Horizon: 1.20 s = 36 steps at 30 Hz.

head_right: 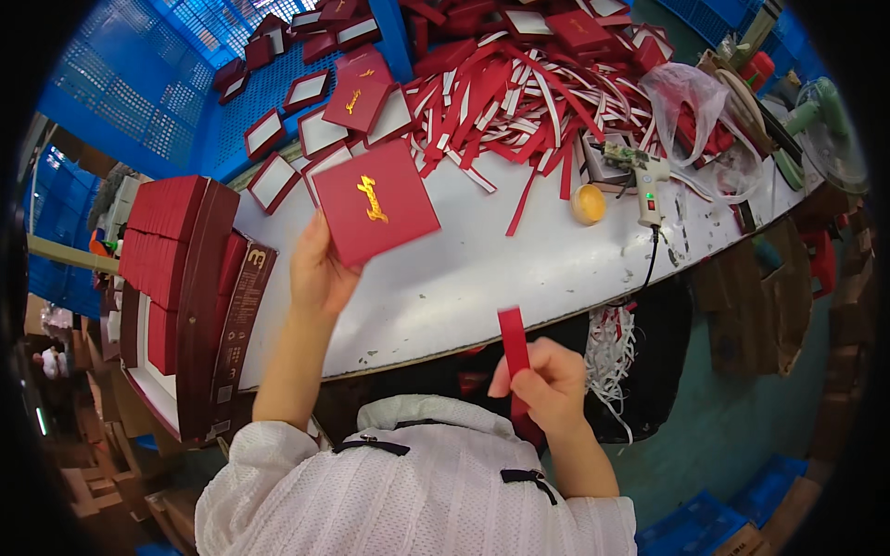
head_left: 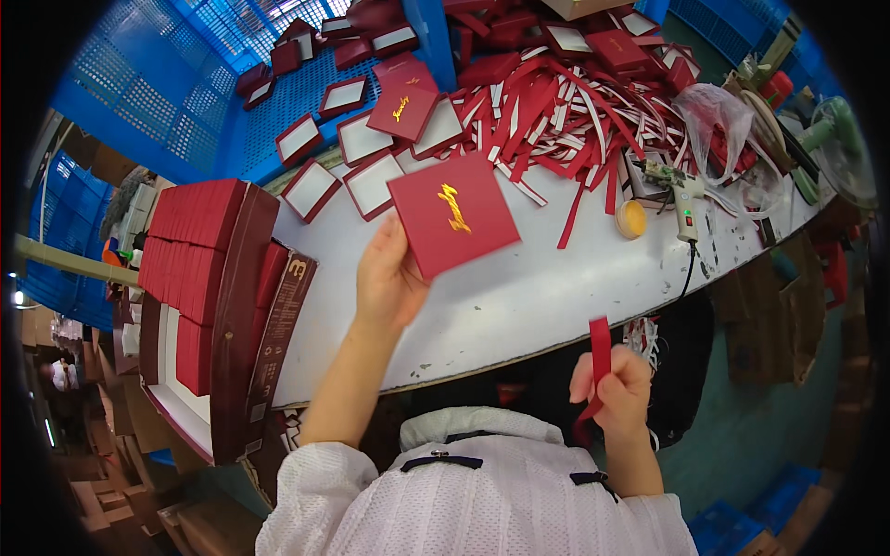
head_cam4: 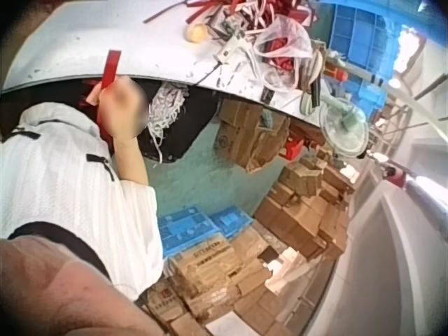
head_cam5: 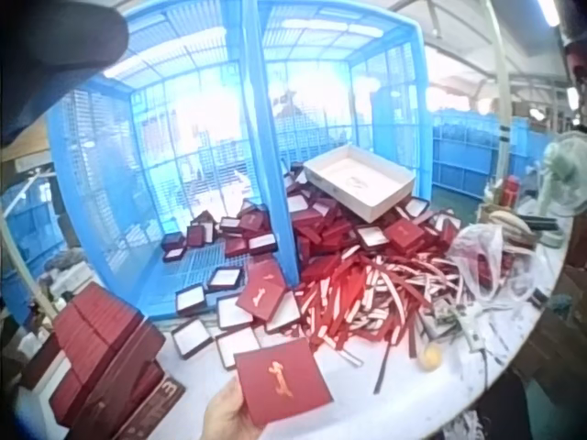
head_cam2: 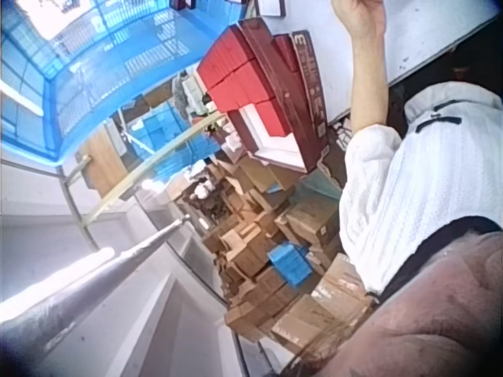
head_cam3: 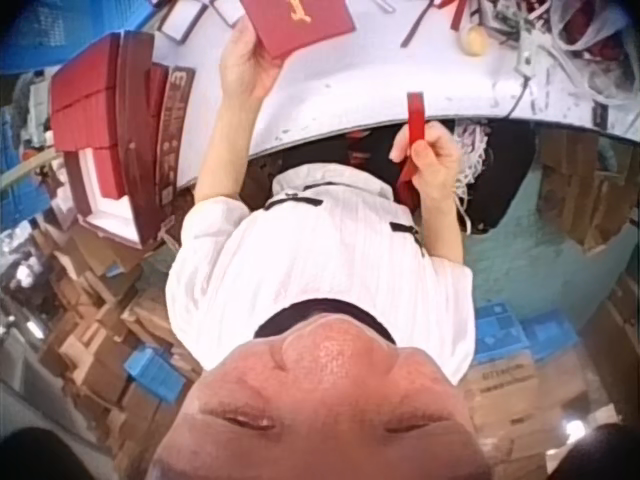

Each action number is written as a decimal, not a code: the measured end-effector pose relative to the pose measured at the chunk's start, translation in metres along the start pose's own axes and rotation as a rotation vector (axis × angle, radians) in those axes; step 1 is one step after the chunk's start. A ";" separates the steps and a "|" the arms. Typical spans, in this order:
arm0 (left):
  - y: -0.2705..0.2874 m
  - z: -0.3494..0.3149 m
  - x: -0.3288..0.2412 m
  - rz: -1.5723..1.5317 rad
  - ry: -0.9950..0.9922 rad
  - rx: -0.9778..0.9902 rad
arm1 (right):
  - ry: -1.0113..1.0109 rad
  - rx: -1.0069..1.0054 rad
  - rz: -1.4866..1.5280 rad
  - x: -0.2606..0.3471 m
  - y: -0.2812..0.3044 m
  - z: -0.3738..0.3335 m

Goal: The person assembles small red boxes by hand, inserting red ribbons into slots on the box sides. They pick up boxes from a stack, thread the ribbons, and place the finished units into a blue crate.

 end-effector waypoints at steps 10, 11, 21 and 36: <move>-0.025 -0.053 0.042 -0.232 0.138 -0.134 | 0.123 -0.109 -0.093 0.019 -0.013 0.026; -0.028 -0.054 0.039 -0.203 0.196 -0.048 | 0.090 -0.124 -0.131 0.024 -0.011 0.030; -0.025 -0.055 0.042 -0.098 0.546 0.080 | -0.225 -0.014 0.042 0.013 -0.005 0.033; -0.039 -0.067 0.069 0.196 -0.262 0.125 | -0.005 -0.192 -0.178 -0.013 -0.010 0.034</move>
Point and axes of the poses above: each hand's wrist, its own z-axis towards the middle knuckle, its own y-axis out of the back of the hand, x = y × z, the point moved 2 cm from there along z, towards the middle knuckle, and after that the axes turned 12 degrees about -z, right-handed, at the moved point
